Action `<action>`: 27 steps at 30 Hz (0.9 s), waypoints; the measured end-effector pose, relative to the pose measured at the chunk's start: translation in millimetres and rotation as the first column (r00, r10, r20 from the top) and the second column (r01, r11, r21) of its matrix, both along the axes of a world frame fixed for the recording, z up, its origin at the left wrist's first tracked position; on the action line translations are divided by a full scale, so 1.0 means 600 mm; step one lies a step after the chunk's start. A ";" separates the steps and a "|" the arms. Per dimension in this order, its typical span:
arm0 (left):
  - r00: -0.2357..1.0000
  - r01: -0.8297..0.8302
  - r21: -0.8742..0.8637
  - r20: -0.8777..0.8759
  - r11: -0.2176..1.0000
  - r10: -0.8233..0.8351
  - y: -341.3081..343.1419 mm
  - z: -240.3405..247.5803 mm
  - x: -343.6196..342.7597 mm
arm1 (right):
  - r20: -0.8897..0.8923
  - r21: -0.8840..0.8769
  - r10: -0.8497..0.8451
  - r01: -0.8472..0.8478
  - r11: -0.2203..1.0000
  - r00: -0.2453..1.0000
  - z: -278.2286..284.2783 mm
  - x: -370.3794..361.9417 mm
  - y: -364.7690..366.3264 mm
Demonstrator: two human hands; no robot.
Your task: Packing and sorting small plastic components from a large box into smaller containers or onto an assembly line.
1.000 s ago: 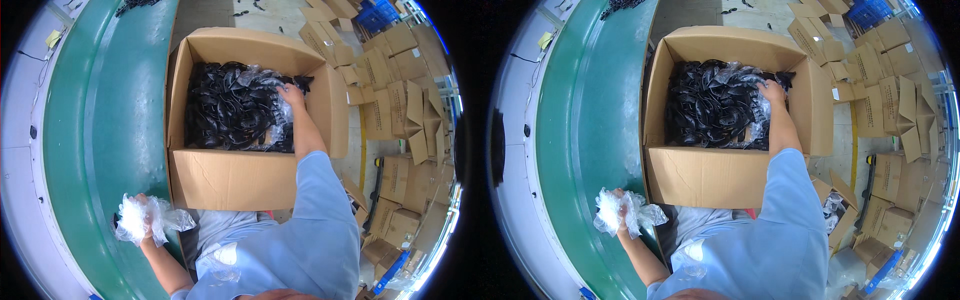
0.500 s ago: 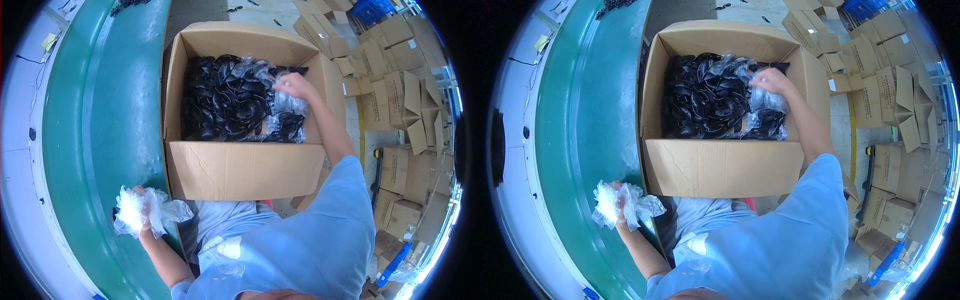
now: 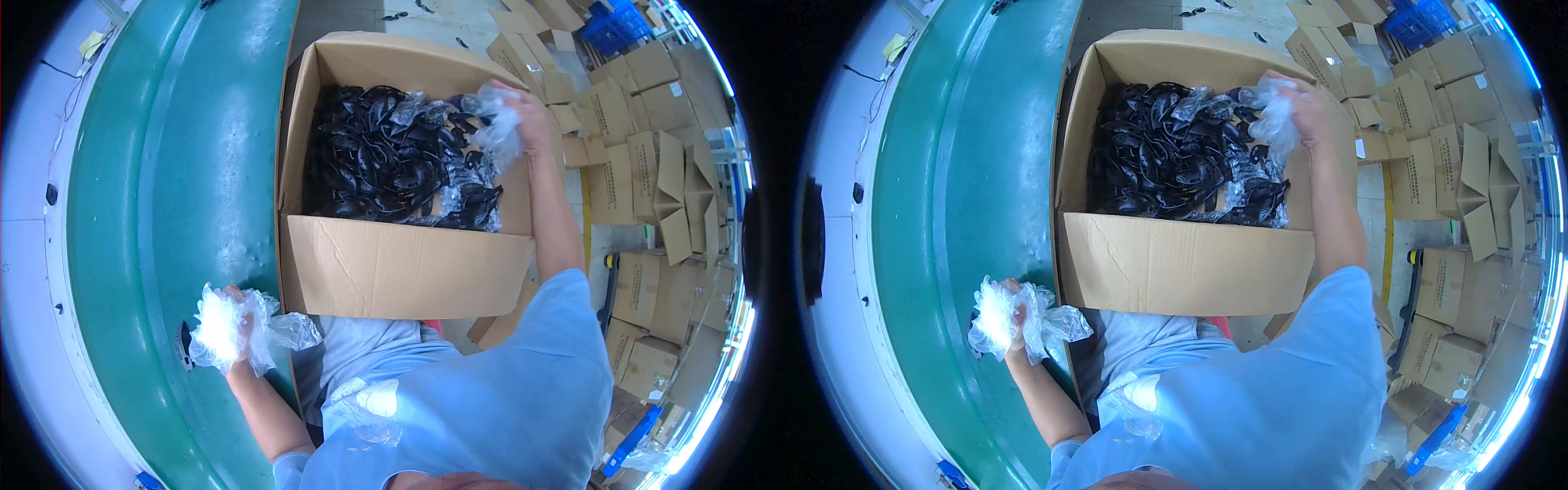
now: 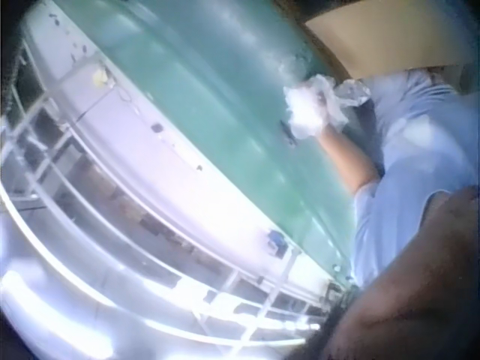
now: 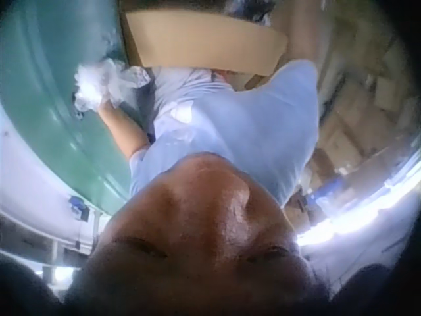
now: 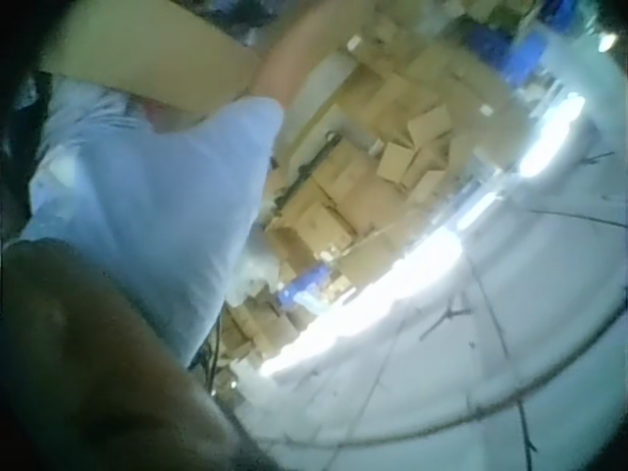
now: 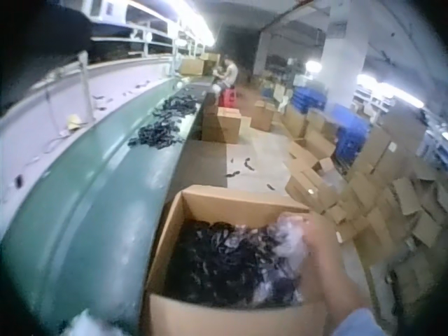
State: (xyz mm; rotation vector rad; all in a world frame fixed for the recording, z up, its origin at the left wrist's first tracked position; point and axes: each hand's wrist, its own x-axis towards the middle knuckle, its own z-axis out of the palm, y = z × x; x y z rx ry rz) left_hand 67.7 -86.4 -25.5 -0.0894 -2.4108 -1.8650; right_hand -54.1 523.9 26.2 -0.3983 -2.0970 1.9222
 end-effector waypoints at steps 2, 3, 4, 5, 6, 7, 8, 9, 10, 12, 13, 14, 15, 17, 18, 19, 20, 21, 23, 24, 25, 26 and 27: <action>0.999 0.013 -0.210 -0.043 0.978 -0.023 -0.025 -0.015 0.002 | -0.047 -0.057 -0.018 0.015 0.998 0.999 -0.034 -0.012 0.034; 0.995 0.029 -0.407 -0.078 0.913 -0.066 -0.030 -0.019 -0.001 | -0.093 -0.109 -0.050 0.040 0.993 0.994 -0.047 -0.016 0.043; 0.995 0.028 -0.402 -0.078 0.915 -0.065 -0.032 -0.018 0.000 | -0.092 -0.103 -0.049 0.040 0.994 0.995 -0.067 -0.026 0.047; 0.996 0.044 -0.488 -0.046 0.872 -0.076 -0.025 -0.002 -0.003 | 0.136 0.378 -0.033 -0.021 0.926 0.990 -0.086 -0.038 0.043; 0.997 0.059 -0.570 -0.014 0.820 -0.081 -0.017 0.013 -0.005 | 0.337 0.744 -0.122 -0.185 0.642 0.934 -0.109 -0.052 0.044; 0.997 0.058 -0.566 -0.012 0.822 -0.078 -0.008 0.025 -0.008 | 0.339 0.746 -0.120 -0.188 0.639 0.933 -0.140 -0.065 0.049; 0.997 0.082 -0.405 0.033 0.911 -0.076 -0.001 0.037 -0.008 | 0.350 0.776 -0.145 -0.200 0.599 0.925 -0.181 -0.076 0.055; 0.994 0.090 -0.231 0.075 0.969 -0.075 0.002 0.041 -0.006 | 0.360 0.802 -0.163 -0.215 0.557 0.919 -0.202 -0.089 0.048; 0.996 0.040 -0.122 0.081 0.992 -0.030 -0.006 0.019 0.003 | 0.363 0.801 -0.153 -0.225 0.555 0.919 -0.218 -0.101 0.046; 0.996 0.083 -0.213 0.041 0.973 -0.076 -0.004 0.034 0.000 | 0.395 0.836 -0.289 -0.212 0.506 0.872 -0.230 -0.122 0.029; 0.991 0.128 -0.306 0.002 0.943 -0.134 -0.001 0.042 -0.004 | 0.397 0.837 -0.285 -0.216 0.503 0.872 -0.235 -0.125 0.023; 0.998 0.033 0.028 0.044 0.999 -0.034 0.018 0.045 -0.001 | 0.465 0.818 -0.288 -0.281 0.502 0.837 -0.232 -0.125 0.009; 0.999 0.027 0.028 0.046 0.999 -0.028 0.022 0.047 -0.004 | 0.529 0.794 -0.292 -0.343 0.501 0.797 -0.230 -0.127 0.001; 0.993 0.075 0.346 0.059 0.935 -0.101 0.024 0.051 -0.006 | 0.517 0.814 -0.283 -0.361 0.455 0.808 -0.246 -0.130 0.014; 0.992 0.075 0.343 0.065 0.936 -0.104 0.021 0.048 -0.003 | 0.544 0.778 -0.243 -0.374 0.505 0.803 -0.241 -0.132 0.023; 0.996 0.032 0.323 0.064 0.946 -0.056 0.015 0.039 0.000 | 0.568 0.739 -0.205 -0.385 0.553 0.797 -0.235 -0.129 0.033; 0.998 -0.019 0.302 0.060 0.953 0.000 0.011 0.035 0.005 | 0.458 0.761 -0.108 -0.327 0.560 0.882 -0.218 -0.125 0.031; 0.998 -0.015 0.303 0.060 0.953 -0.003 0.012 0.036 0.001 | 0.459 0.762 -0.112 -0.325 0.560 0.882 -0.188 -0.118 0.026; 0.986 0.100 0.431 0.080 0.897 -0.148 0.017 0.039 -0.008 | 0.449 0.577 0.093 -0.368 0.729 0.889 -0.136 -0.103 0.013; 0.985 0.105 0.432 0.080 0.896 -0.154 0.016 0.037 -0.008 | 0.324 0.439 0.150 -0.289 0.851 0.934 -0.129 -0.096 0.015; 0.987 0.110 0.408 0.062 0.906 -0.148 0.014 0.031 -0.007 | 0.323 0.441 0.144 -0.284 0.852 0.935 -0.116 -0.084 0.012; 0.989 0.116 0.384 0.041 0.916 -0.142 0.012 0.027 -0.011 | 0.285 0.505 0.222 -0.343 0.792 0.932 -0.088 -0.075 -0.005; 0.988 0.120 0.385 0.041 0.915 -0.146 0.013 0.028 -0.011 | 0.256 0.566 0.302 -0.396 0.723 0.918 -0.068 -0.063 -0.018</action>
